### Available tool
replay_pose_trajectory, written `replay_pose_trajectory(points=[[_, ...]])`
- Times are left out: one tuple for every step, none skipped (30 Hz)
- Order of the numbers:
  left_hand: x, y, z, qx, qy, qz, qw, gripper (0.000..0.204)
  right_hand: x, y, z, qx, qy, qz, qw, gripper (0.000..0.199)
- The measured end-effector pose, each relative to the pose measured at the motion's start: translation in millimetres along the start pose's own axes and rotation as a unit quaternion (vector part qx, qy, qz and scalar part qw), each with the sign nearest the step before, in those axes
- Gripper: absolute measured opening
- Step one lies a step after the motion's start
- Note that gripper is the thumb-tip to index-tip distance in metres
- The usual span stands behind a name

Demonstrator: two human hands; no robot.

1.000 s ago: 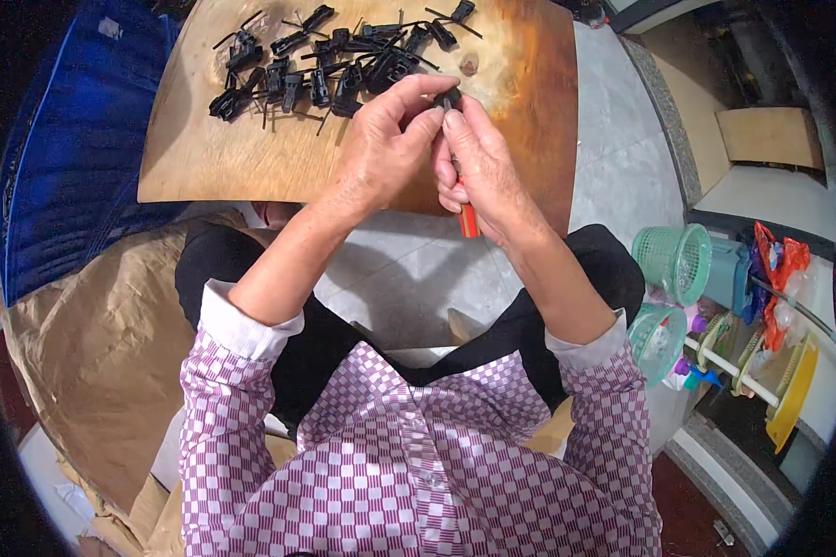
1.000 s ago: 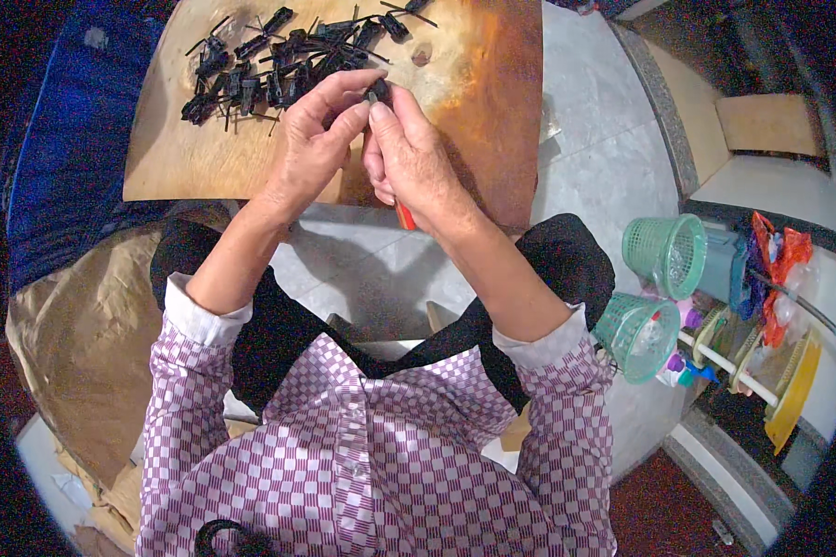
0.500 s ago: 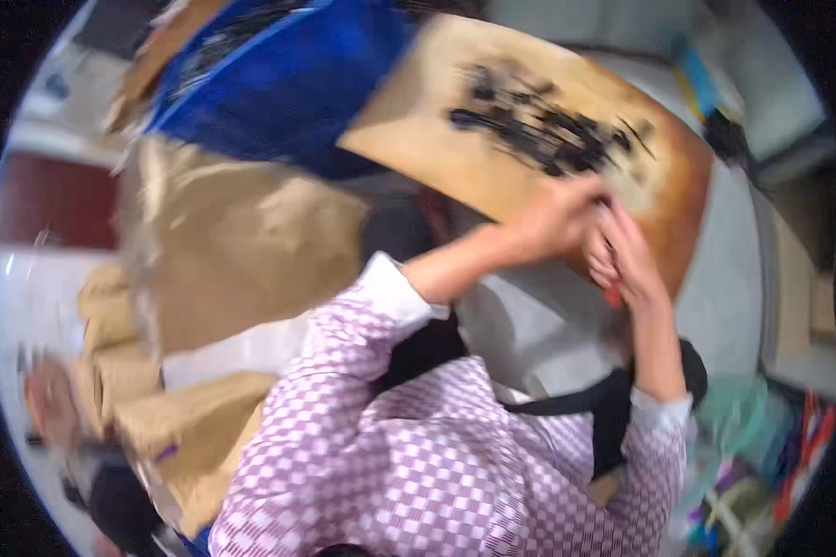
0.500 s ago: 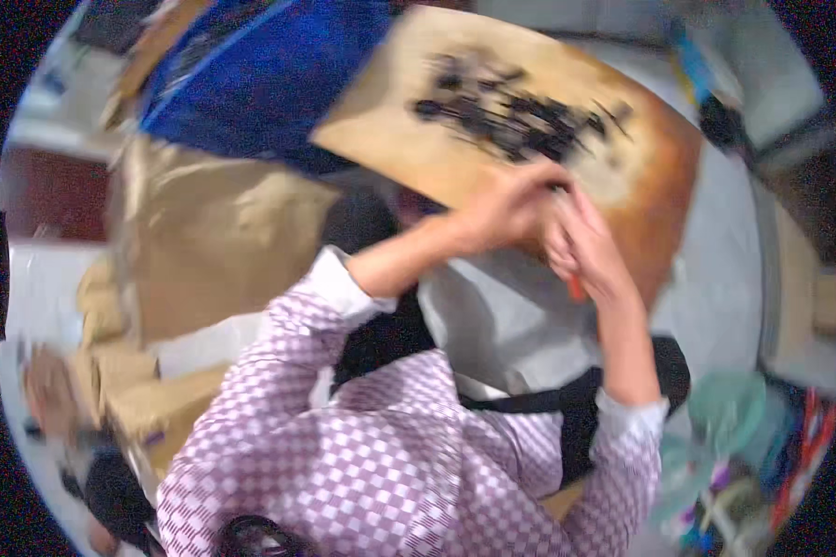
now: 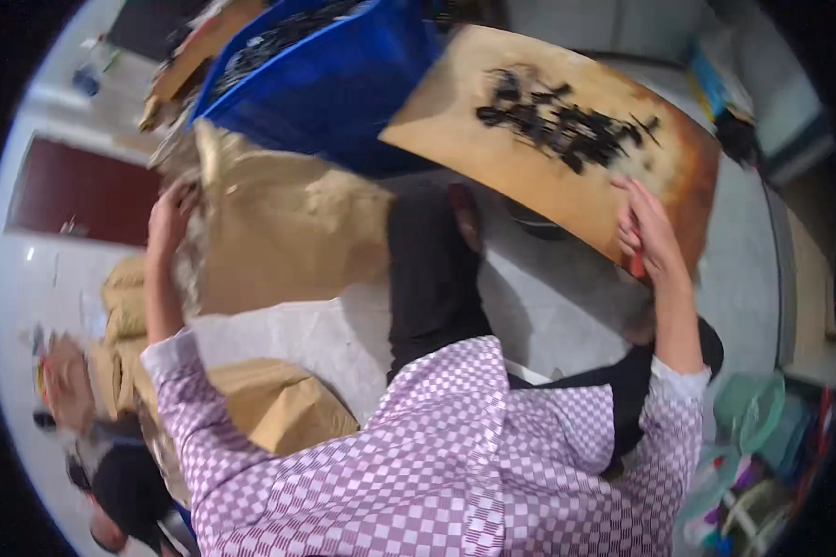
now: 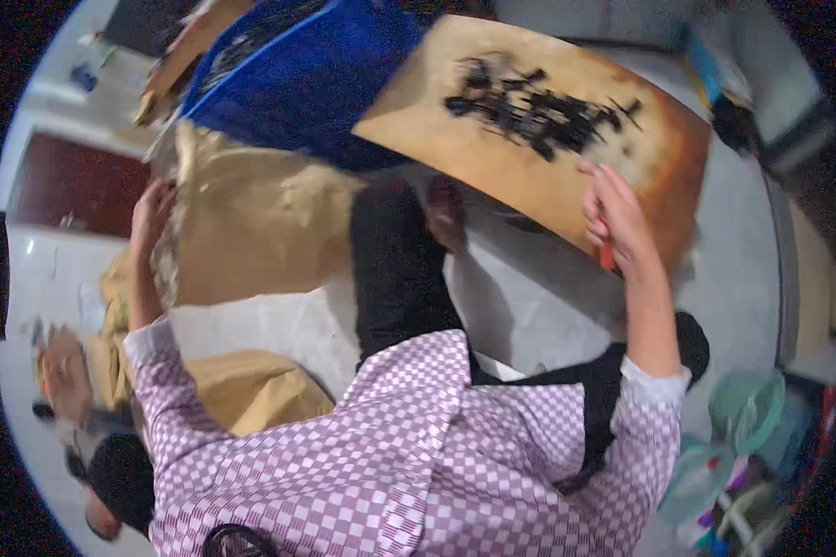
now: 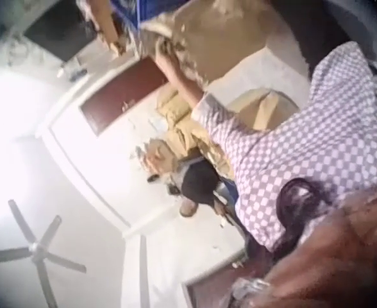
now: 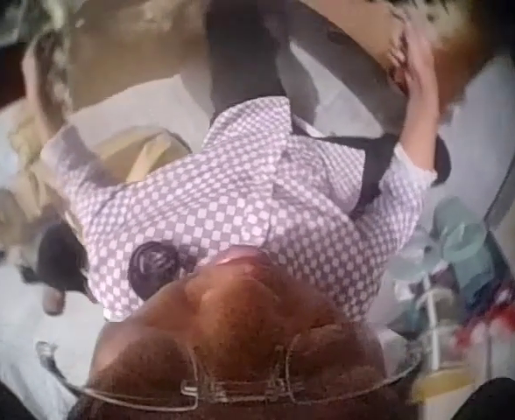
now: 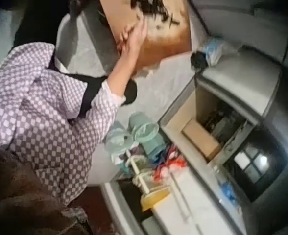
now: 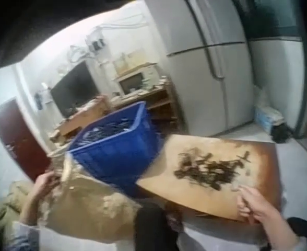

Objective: Trimming and assembling small black plastic mechanical components using pliers.

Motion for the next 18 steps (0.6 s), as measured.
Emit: replay_pose_trajectory(points=[[6.8,-0.6,7.9,0.051,0.011,-0.032,0.998,0.027,2.3,2.5,0.5,0.005,0.008,-0.009,1.0,0.033],[7.0,8.3,4.2,0.001,0.06,0.063,0.996,0.027,5.1,2.0,-2.9,-0.011,0.012,-0.018,1.0,0.032],[1.5,13.8,-3.9,-0.053,0.11,0.147,0.982,0.027,7.0,1.9,-1.5,-0.017,0.014,-0.025,0.999,0.031],[-23.9,26.2,-3.4,-0.046,0.101,0.159,0.981,0.027,5.8,3.7,-3.1,-0.032,0.018,-0.021,0.999,0.031],[-71.0,40.9,-7.8,-0.104,0.07,0.182,0.975,0.026,8.0,0.5,-9.2,-0.054,0.035,-0.034,0.997,0.03],[-115.2,44.6,-11.0,-0.165,0.043,0.196,0.966,0.025,10.4,-0.2,-11.3,-0.066,0.049,-0.05,0.995,0.03],[-162.1,46.8,3.3,-0.156,-0.052,0.193,0.967,0.023,12.0,-2.1,-14.8,-0.078,0.061,-0.066,0.993,0.029],[-211.8,52.5,23.9,-0.141,-0.146,0.19,0.961,0.021,10.9,-3.0,-21.5,-0.095,0.065,-0.063,0.991,0.029],[-251.7,58.7,49.5,-0.108,-0.187,0.244,0.945,0.02,11.7,-3.3,-25.4,-0.098,0.063,-0.071,0.991,0.028],[-285.3,60.5,71.9,-0.078,-0.221,0.293,0.927,0.019,15.2,-4.5,-24.8,-0.092,0.062,-0.08,0.991,0.027],[-318.4,59.5,94.9,-0.06,-0.237,0.326,0.913,0.017,18.7,-4.5,-23.6,-0.087,0.056,-0.09,0.991,0.025],[-346.8,58.8,119.9,-0.042,-0.216,0.377,0.9,0.02,19.4,-4.4,-23.0,-0.088,0.057,-0.089,0.99,0.025],[-373.9,57.6,149.9,-0.005,-0.245,0.388,0.888,0.019,18.2,-4.6,-25.3,-0.095,0.051,-0.085,0.991,0.024],[-395.5,54.5,173.7,0.029,-0.269,0.395,0.878,0.019,16.9,-3.1,-24.4,-0.096,0.045,-0.08,0.991,0.023],[-415.8,55.0,192.8,0.032,-0.282,0.379,0.881,0.021,16.4,-3.0,-26.6,-0.104,0.038,-0.076,0.991,0.022],[-431.6,56.7,208.4,0.038,-0.295,0.365,0.882,0.025,16.0,-3.2,-28.6,-0.112,0.039,-0.075,0.99,0.022],[-443.8,60.3,218.7,0.04,-0.3,0.368,0.879,0.025,17.2,-3.3,-28.8,-0.113,0.03,-0.08,0.99,0.022],[-453.7,64.8,231.1,0.06,-0.287,0.346,0.891,0.027,17.1,-3.5,-29.6,-0.114,0.021,-0.085,0.99,0.021]])
Point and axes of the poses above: each hand's wrist, its own y-axis towards the middle knuckle, its own z-axis out of the palm, x = y × z, the point moved 5 cm from there along y, towards the middle knuckle, and after that the axes turned 11 degrees about z, right-handed, at the moved point
